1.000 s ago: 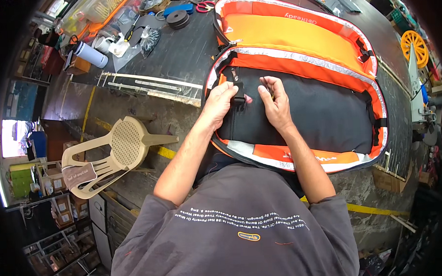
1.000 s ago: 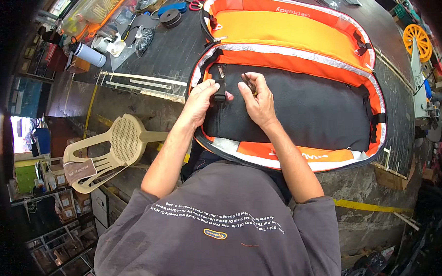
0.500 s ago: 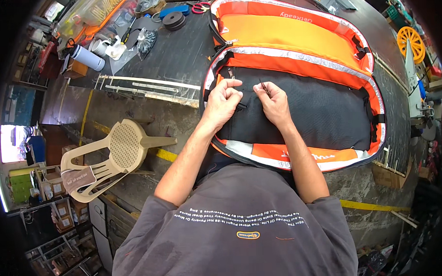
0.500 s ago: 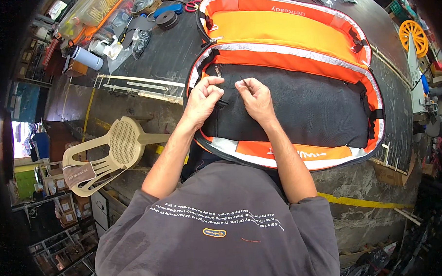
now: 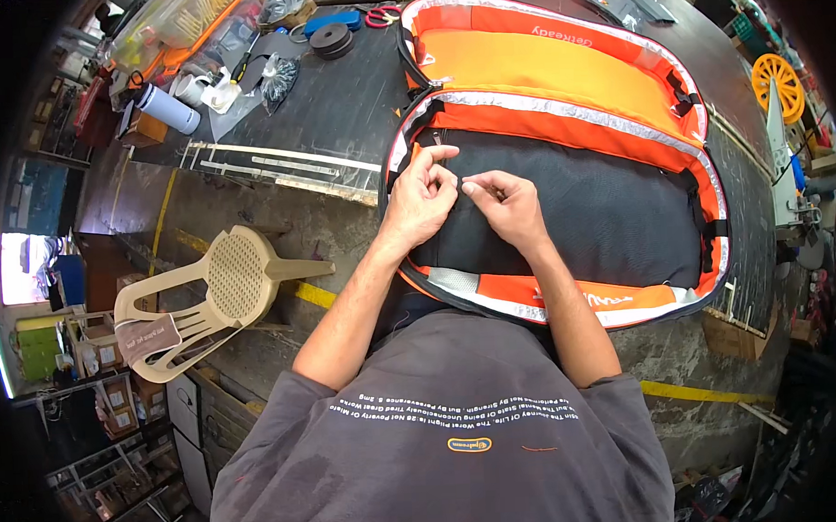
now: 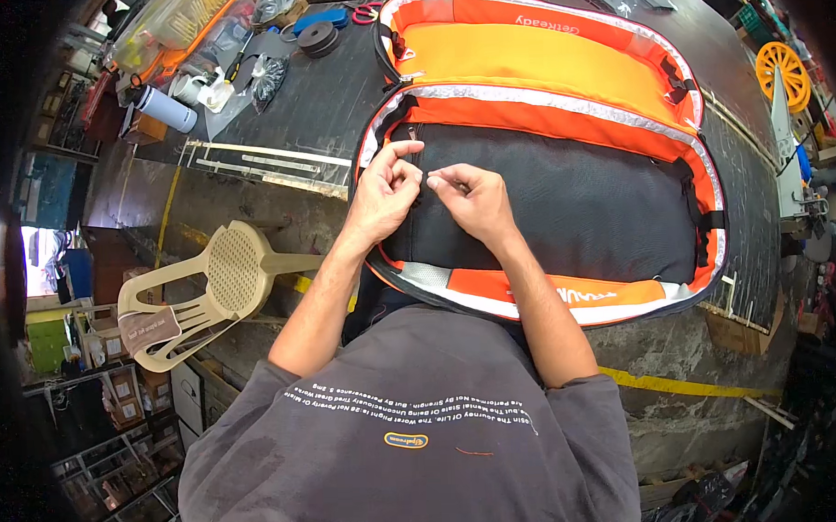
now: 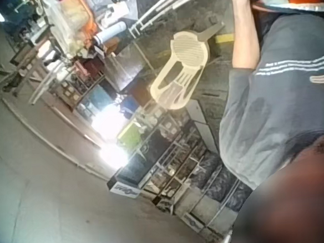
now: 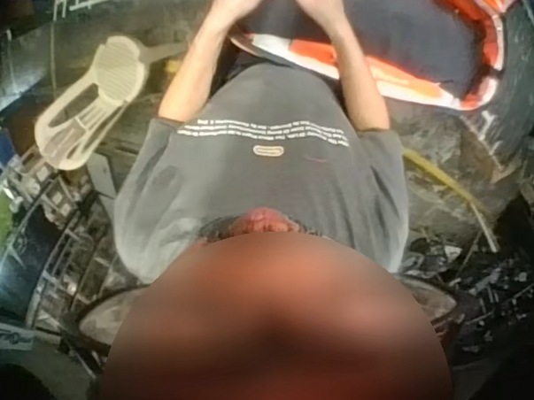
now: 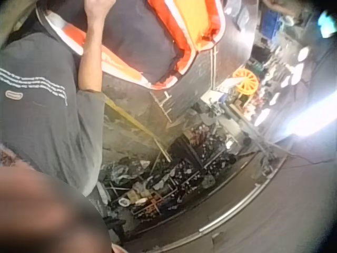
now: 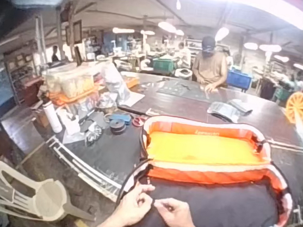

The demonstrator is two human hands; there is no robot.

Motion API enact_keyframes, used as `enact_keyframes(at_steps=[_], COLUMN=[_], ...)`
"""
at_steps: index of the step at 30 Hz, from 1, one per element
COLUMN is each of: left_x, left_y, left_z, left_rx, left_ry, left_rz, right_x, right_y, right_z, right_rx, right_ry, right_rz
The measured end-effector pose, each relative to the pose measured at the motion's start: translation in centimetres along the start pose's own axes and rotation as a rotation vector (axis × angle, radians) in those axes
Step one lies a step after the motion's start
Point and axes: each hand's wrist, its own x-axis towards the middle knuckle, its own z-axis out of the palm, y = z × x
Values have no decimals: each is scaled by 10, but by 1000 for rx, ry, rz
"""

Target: Inspecting and trimming loose threads on a manufactured orange trauma bag at a workshop bench.

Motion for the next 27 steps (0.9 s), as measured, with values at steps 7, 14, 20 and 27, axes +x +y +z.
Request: enact_keyframes(at_steps=[7,14,20,27], left_x=[0,0,-2,-4], left_y=[5,3,3,8], left_z=[-3,-5,-3,3], left_rx=[-33,-57,-10,83], left_ry=[-69,-8,-20,36], left_rz=[-56,-76,-82,-50], right_x=[13,5,2,11], right_y=[10,-9,0,10], right_z=[-19,-20,-4,-28], right_rx=[694,277,-43,194], right_ry=[-252,-74,-53,-132], right_rz=[331,43,-37,128])
